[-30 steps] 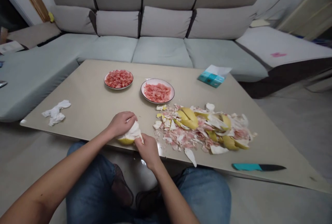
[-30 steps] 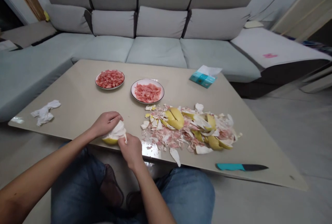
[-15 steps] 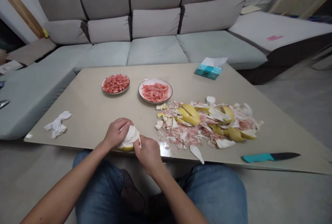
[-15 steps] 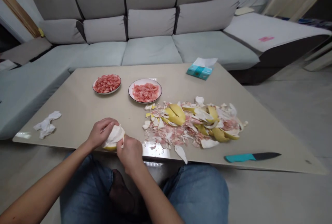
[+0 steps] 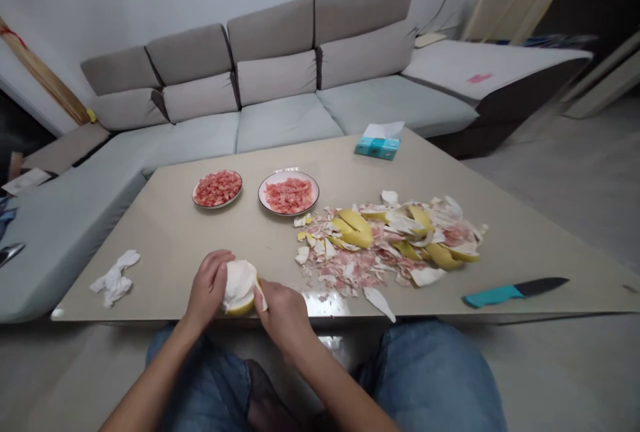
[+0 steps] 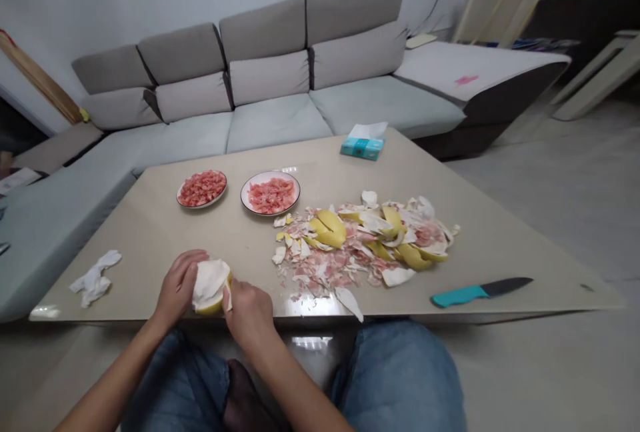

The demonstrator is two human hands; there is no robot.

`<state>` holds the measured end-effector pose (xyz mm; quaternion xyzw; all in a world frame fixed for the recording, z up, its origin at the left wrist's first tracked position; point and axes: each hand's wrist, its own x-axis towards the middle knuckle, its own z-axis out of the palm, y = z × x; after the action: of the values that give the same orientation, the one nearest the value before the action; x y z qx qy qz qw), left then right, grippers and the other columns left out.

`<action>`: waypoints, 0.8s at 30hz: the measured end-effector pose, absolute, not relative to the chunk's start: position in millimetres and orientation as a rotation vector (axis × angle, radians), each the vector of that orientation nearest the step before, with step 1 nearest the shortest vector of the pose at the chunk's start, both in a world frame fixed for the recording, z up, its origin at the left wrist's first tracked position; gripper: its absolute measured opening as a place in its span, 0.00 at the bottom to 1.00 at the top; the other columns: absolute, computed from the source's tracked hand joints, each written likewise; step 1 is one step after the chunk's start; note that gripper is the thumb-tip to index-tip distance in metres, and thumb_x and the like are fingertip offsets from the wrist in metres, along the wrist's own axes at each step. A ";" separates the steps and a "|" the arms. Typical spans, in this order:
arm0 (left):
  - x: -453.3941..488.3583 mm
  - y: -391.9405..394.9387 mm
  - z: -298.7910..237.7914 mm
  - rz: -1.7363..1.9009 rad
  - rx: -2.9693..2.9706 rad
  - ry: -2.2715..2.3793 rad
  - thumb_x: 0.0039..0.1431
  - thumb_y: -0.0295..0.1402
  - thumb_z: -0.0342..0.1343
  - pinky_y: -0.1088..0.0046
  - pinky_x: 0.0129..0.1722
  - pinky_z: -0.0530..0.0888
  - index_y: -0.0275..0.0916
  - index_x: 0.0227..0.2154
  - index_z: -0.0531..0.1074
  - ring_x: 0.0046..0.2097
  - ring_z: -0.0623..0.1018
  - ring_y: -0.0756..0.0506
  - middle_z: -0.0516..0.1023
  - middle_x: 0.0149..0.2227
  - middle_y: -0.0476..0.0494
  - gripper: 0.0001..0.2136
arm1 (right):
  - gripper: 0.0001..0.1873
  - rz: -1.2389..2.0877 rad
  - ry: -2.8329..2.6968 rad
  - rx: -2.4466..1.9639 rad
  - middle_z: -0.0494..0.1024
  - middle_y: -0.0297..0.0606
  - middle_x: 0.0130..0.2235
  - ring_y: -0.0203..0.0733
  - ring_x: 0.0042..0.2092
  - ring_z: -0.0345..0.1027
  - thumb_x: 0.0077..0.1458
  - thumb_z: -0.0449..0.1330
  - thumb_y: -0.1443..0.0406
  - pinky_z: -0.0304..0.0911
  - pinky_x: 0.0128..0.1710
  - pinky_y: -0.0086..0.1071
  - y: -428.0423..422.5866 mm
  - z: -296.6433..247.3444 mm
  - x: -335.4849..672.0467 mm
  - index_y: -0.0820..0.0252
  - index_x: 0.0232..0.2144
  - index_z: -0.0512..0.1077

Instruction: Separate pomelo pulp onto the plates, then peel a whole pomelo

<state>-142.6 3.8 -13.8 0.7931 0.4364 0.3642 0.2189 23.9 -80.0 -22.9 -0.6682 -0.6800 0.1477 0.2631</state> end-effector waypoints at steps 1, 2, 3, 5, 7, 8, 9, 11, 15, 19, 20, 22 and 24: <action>-143.6 -1.7 -12.3 1.007 2.200 1.318 0.65 0.38 0.44 0.57 0.56 0.66 0.38 0.46 0.72 0.53 0.71 0.41 0.73 0.49 0.37 0.15 | 0.13 0.368 -1.854 -1.819 0.80 0.42 0.34 0.43 0.34 0.74 0.64 0.49 0.65 0.55 0.30 0.30 -81.6 -24.0 19.8 0.61 0.40 0.73; -143.8 -7.5 -11.2 0.987 2.192 1.407 0.65 0.38 0.45 0.56 0.57 0.65 0.40 0.51 0.69 0.55 0.70 0.41 0.71 0.51 0.37 0.16 | 0.14 0.338 -1.870 -1.822 0.80 0.43 0.35 0.44 0.34 0.74 0.64 0.48 0.66 0.55 0.30 0.30 -82.9 -25.5 15.6 0.62 0.41 0.73; -143.2 -13.1 -10.8 0.943 2.208 1.427 0.65 0.38 0.44 0.55 0.57 0.65 0.41 0.53 0.67 0.56 0.68 0.41 0.70 0.53 0.38 0.17 | 0.14 0.312 -1.882 -1.819 0.80 0.44 0.35 0.44 0.34 0.74 0.64 0.48 0.67 0.56 0.30 0.31 -84.0 -27.1 11.9 0.63 0.42 0.73; -140.2 -22.2 -12.5 0.873 2.254 1.427 0.65 0.38 0.44 0.54 0.58 0.64 0.42 0.52 0.68 0.56 0.68 0.41 0.70 0.53 0.38 0.16 | 0.13 0.288 -1.891 -1.798 0.80 0.46 0.36 0.45 0.34 0.74 0.63 0.48 0.68 0.58 0.31 0.31 -85.3 -28.9 7.0 0.65 0.44 0.72; -136.4 -26.9 -16.8 0.899 2.297 1.452 0.64 0.37 0.45 0.53 0.57 0.65 0.40 0.48 0.71 0.55 0.69 0.40 0.71 0.50 0.38 0.15 | 0.12 0.318 -1.855 -1.781 0.79 0.46 0.37 0.45 0.36 0.73 0.61 0.51 0.68 0.59 0.32 0.31 -85.3 -27.7 6.4 0.64 0.44 0.71; -134.8 -27.5 -19.3 0.931 2.318 1.465 0.63 0.37 0.47 0.53 0.56 0.66 0.40 0.46 0.72 0.54 0.69 0.39 0.71 0.49 0.38 0.13 | 0.12 0.349 -1.825 -1.776 0.79 0.45 0.38 0.45 0.37 0.73 0.59 0.52 0.68 0.60 0.33 0.31 -85.0 -26.2 7.2 0.64 0.44 0.70; -133.7 -27.3 -21.8 0.966 2.336 1.471 0.62 0.36 0.48 0.54 0.55 0.67 0.39 0.44 0.72 0.53 0.70 0.39 0.71 0.49 0.38 0.13 | 0.13 0.387 -1.797 -1.768 0.79 0.45 0.40 0.45 0.38 0.73 0.58 0.53 0.68 0.60 0.34 0.31 -84.4 -24.3 8.4 0.63 0.45 0.70; -132.8 -25.4 -25.7 1.014 2.363 1.452 0.61 0.34 0.50 0.55 0.53 0.69 0.40 0.43 0.72 0.51 0.71 0.40 0.72 0.48 0.38 0.11 | 0.15 0.468 -1.769 -1.748 0.78 0.43 0.41 0.45 0.39 0.73 0.56 0.54 0.69 0.61 0.35 0.31 -82.8 -21.2 9.9 0.63 0.47 0.68; -133.9 -21.6 -28.1 1.092 2.357 1.422 0.60 0.33 0.50 0.58 0.51 0.70 0.40 0.41 0.73 0.49 0.72 0.41 0.73 0.46 0.40 0.10 | 0.15 0.532 -1.782 -1.728 0.79 0.43 0.39 0.45 0.37 0.73 0.58 0.51 0.69 0.60 0.34 0.31 -78.2 -23.3 5.9 0.64 0.48 0.68; -133.8 -20.8 -28.4 1.145 2.338 1.425 0.60 0.33 0.51 0.60 0.50 0.71 0.40 0.41 0.74 0.48 0.73 0.42 0.74 0.45 0.41 0.10 | 0.12 0.474 -1.771 -1.740 0.79 0.43 0.35 0.43 0.34 0.73 0.57 0.52 0.71 0.58 0.31 0.30 -69.2 -33.0 5.0 0.65 0.42 0.71; -133.9 -20.6 -28.9 1.157 2.337 1.419 0.60 0.33 0.50 0.61 0.50 0.71 0.40 0.40 0.74 0.47 0.74 0.42 0.74 0.44 0.41 0.10 | 0.11 0.470 -1.753 -1.738 0.79 0.42 0.33 0.42 0.33 0.73 0.58 0.52 0.71 0.57 0.30 0.29 -66.4 -34.8 7.8 0.64 0.40 0.72; -135.4 -19.6 -30.0 1.172 2.346 1.390 0.60 0.33 0.50 0.61 0.50 0.71 0.39 0.40 0.74 0.47 0.74 0.42 0.75 0.44 0.41 0.10 | 0.10 0.481 -1.707 -1.723 0.79 0.39 0.31 0.40 0.31 0.72 0.58 0.51 0.70 0.57 0.30 0.28 -61.5 -36.2 16.3 0.62 0.34 0.73; -139.3 -17.7 -31.5 1.175 2.367 1.351 0.61 0.32 0.49 0.61 0.50 0.71 0.39 0.41 0.74 0.47 0.74 0.42 0.75 0.44 0.40 0.10 | 0.11 0.506 -1.674 -1.673 0.79 0.37 0.30 0.39 0.32 0.72 0.59 0.50 0.70 0.58 0.31 0.27 -59.5 -34.9 25.6 0.60 0.33 0.73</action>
<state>-139.3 -17.7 -31.5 0.7945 0.4535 0.3943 0.0868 25.6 -59.5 -34.9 -0.6467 -0.6471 0.1957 0.3532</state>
